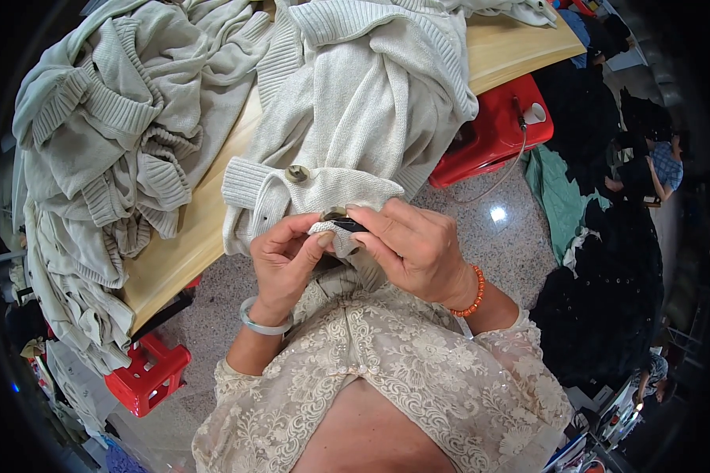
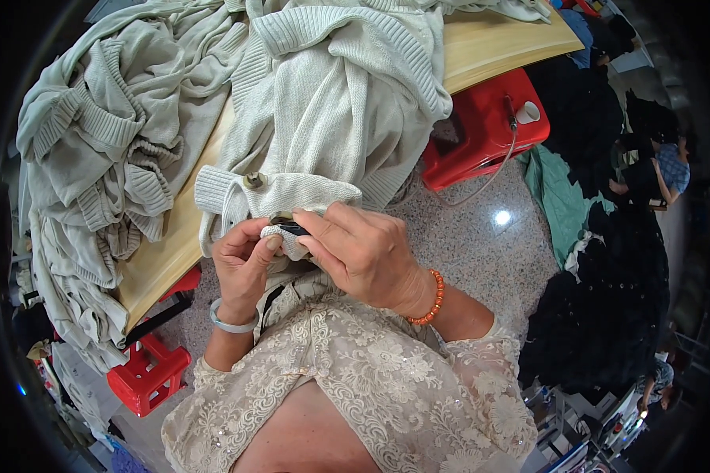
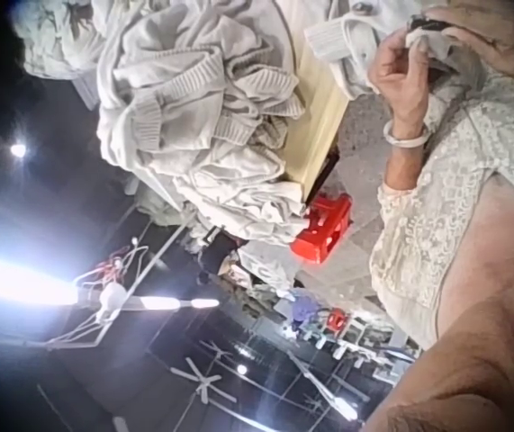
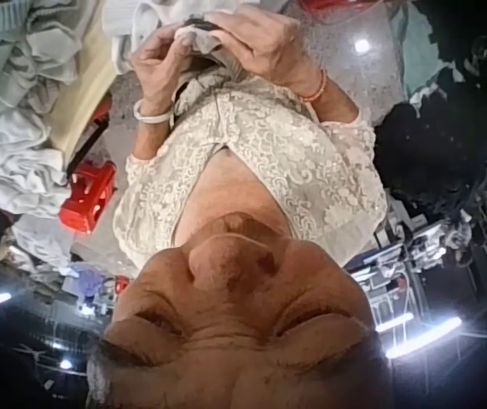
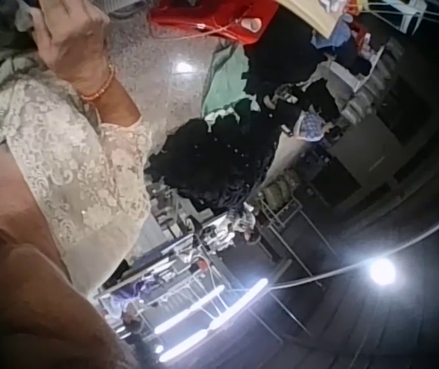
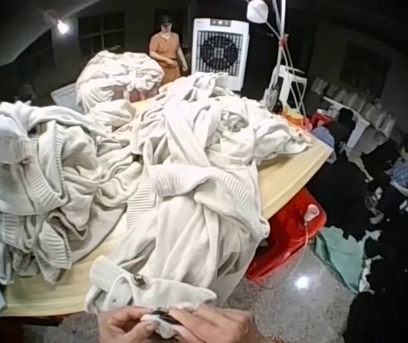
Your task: Using small thread snips to trim loose threads from white knitted sweaters on a factory work table.
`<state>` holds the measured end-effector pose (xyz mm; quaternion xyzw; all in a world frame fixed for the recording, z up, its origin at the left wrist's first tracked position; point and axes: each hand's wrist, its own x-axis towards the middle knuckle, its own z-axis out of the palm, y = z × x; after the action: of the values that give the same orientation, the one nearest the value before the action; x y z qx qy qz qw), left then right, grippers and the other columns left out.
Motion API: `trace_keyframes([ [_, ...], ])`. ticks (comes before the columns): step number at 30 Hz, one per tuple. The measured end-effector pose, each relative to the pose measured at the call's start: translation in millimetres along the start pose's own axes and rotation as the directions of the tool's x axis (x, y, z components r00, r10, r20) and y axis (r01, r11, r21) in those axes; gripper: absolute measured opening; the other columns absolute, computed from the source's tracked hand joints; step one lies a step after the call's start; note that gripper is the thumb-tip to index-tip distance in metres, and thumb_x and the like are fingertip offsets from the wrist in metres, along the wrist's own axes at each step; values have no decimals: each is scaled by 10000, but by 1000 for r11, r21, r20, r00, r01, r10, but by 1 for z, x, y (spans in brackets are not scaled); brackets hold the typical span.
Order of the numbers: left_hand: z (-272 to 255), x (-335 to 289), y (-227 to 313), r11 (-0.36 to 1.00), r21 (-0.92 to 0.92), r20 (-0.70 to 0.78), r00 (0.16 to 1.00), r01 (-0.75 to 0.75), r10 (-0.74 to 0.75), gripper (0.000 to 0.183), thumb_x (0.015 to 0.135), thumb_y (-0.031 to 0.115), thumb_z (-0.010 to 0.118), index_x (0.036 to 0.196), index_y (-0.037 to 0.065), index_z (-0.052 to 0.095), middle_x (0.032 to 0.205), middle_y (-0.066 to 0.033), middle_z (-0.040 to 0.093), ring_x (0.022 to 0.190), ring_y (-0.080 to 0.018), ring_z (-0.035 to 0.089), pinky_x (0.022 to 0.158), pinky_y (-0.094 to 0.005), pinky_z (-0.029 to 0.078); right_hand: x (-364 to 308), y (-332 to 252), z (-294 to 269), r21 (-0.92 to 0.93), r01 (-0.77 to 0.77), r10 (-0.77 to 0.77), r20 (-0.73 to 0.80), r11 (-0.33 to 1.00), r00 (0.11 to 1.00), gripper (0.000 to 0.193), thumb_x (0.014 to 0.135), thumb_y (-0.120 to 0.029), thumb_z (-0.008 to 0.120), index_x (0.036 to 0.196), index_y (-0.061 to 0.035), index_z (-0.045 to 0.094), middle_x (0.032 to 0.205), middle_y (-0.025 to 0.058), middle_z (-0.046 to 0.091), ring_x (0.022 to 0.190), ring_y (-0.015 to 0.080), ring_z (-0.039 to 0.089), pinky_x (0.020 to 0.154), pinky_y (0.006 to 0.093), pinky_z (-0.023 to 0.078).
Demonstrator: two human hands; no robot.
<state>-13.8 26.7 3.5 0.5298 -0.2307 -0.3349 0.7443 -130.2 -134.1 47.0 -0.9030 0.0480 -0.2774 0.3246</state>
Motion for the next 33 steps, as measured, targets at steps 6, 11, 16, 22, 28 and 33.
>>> trace_keyframes([
  [6, -1, 1, -1, 1000, -10, 12, 1000, 3, -2, 245, 853, -21, 635, 1094, -52, 601, 908, -80, 666, 783, -107, 636, 711, -220, 516, -1, 1, -1, 17, -15, 15, 9, 1000, 1000, 291, 767, -86, 701, 1049, -29, 658, 705, 71, 574, 531, 207, 564, 473, 310, 437],
  [11, 0, 1, -1, 1000, -25, 12, 1000, 4, -3, 240, 855, -18, 633, 1091, -52, 603, 903, -78, 665, 783, -104, 633, 711, -220, 514, -1, 1, 0, 14, -21, 21, 4, 1000, 1000, 304, 765, -103, 707, 1056, -32, 656, 711, 70, 578, 535, 208, 568, 476, 313, 440],
  [16, 0, 2, -1, 1000, -28, 20, 1000, 3, -2, 239, 856, -17, 633, 1090, -54, 603, 900, -73, 661, 776, -101, 626, 706, -219, 511, -1, 1, 0, -19, 13, -13, -11, 1000, 1000, 300, 768, -113, 707, 1052, -33, 656, 711, 69, 581, 538, 212, 569, 476, 313, 440],
  [22, 0, 3, 1, 998, -60, 14, 1000, 24, -23, 236, 859, -16, 631, 1092, -49, 606, 897, -76, 659, 778, -105, 623, 702, -222, 511, 0, 1, 0, -2, -13, 13, -15, 1000, 1000, 299, 755, -133, 728, 1025, -28, 654, 705, 61, 582, 517, 190, 561, 464, 293, 432],
  [28, 1, 5, 0, 994, -96, 22, 999, 45, -43, 240, 860, -1, 637, 1094, -48, 608, 891, -79, 661, 784, -113, 622, 700, -232, 512, 0, -3, 0, 165, -81, 95, -79, 983, 992, 377, 668, -186, 819, 971, -39, 650, 674, 43, 573, 496, 134, 547, 443, 255, 416],
  [33, 4, 5, 0, 997, -81, -15, 1000, 19, -20, 240, 857, -2, 641, 1092, -44, 612, 887, -75, 662, 769, -112, 621, 694, -226, 507, 1, 7, 11, 62, 42, -39, -56, 997, 998, 282, 699, -132, 771, 945, -66, 648, 667, 33, 561, 528, 166, 561, 472, 275, 434],
])
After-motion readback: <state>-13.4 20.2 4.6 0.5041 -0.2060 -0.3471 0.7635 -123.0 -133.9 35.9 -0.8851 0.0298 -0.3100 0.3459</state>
